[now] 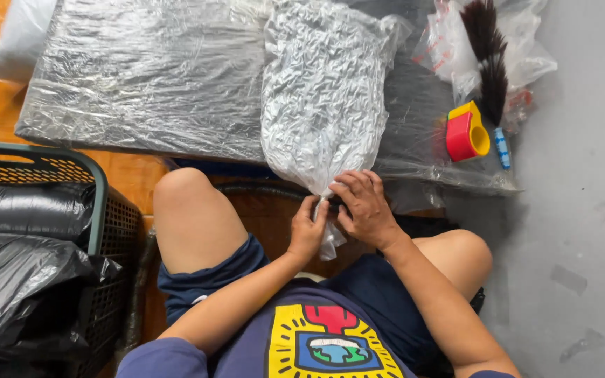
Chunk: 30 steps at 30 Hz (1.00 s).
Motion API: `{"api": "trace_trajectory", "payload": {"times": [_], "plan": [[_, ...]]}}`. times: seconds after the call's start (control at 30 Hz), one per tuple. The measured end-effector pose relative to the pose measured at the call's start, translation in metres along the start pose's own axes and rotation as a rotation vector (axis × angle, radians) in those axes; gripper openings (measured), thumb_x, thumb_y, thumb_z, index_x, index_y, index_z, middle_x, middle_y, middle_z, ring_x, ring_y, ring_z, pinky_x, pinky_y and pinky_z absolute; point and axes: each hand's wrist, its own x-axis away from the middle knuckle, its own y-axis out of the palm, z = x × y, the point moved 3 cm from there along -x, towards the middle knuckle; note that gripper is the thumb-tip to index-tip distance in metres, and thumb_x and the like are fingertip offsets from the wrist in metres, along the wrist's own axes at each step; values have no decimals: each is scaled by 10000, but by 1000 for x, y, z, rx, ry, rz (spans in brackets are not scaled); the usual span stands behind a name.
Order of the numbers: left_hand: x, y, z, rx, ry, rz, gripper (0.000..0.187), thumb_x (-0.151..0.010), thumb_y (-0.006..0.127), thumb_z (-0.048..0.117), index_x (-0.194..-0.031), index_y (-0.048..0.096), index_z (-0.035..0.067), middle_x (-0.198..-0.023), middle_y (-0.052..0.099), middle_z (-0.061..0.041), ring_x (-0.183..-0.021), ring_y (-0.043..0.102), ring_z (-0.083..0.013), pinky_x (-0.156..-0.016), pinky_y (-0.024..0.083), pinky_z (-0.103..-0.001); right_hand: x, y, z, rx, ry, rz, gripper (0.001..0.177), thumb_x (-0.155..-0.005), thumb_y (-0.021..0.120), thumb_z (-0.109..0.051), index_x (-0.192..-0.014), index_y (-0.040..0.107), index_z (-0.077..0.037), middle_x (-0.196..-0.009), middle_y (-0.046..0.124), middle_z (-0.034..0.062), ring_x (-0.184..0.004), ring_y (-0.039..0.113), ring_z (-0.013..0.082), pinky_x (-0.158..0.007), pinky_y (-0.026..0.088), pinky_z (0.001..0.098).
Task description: The person ties a white plastic bag containing a white item, compresses it, and places it into a black plastic bag. The person then adjusts the black bag to fully enclose the white package.
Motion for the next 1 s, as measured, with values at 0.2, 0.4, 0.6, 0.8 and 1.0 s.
{"api": "trace_trajectory", "payload": {"times": [0.2, 0.4, 0.6, 0.8, 1.0], "plan": [[3, -24, 60, -216, 310, -11, 259, -1014, 653, 325, -1113, 661, 85, -913, 724, -197, -876, 723, -421, -717, 597, -462, 1, 14, 16, 64, -80, 91, 335, -865, 750, -237, -1192, 708, -176, -1241, 668, 7, -1245, 609, 218, -1172, 341, 523], [-17, -42, 134, -704, 753, -126, 171, -985, 655, 333, -1065, 633, 184, -813, 651, 10, -788, 711, -219, -644, 584, -329, -13, -11, 27, -1, -64, 230, 419, -858, 820, -261, -1250, 728, -146, -1247, 688, 47, -1205, 624, 270, -1146, 343, 592], [-30, -41, 192, -1063, 1075, -258, 69, -979, 598, 220, -954, 634, 166, -788, 606, 6, -703, 623, -206, -597, 500, -320, -31, -30, 23, -92, -60, 332, 359, -890, 819, -218, -1217, 735, -96, -1220, 720, 69, -1181, 669, 294, -1161, 346, 598], [-44, -39, 218, -955, 1388, -68, 80, -954, 623, 153, -902, 627, 93, -788, 501, -60, -733, 553, -301, -708, 452, -395, -38, -35, 31, -94, -20, 455, 226, -865, 866, -177, -1026, 756, -63, -1035, 741, 52, -1031, 700, 276, -1102, 400, 599], [-65, -38, 227, -730, 1513, 48, 237, -1008, 640, 304, -897, 580, 104, -1030, 589, -115, -1001, 626, -325, -1020, 464, -559, -39, -41, 33, -162, 36, 481, 232, -896, 818, -169, -981, 673, -10, -880, 603, 91, -883, 627, 308, -1043, 423, 596]]}}
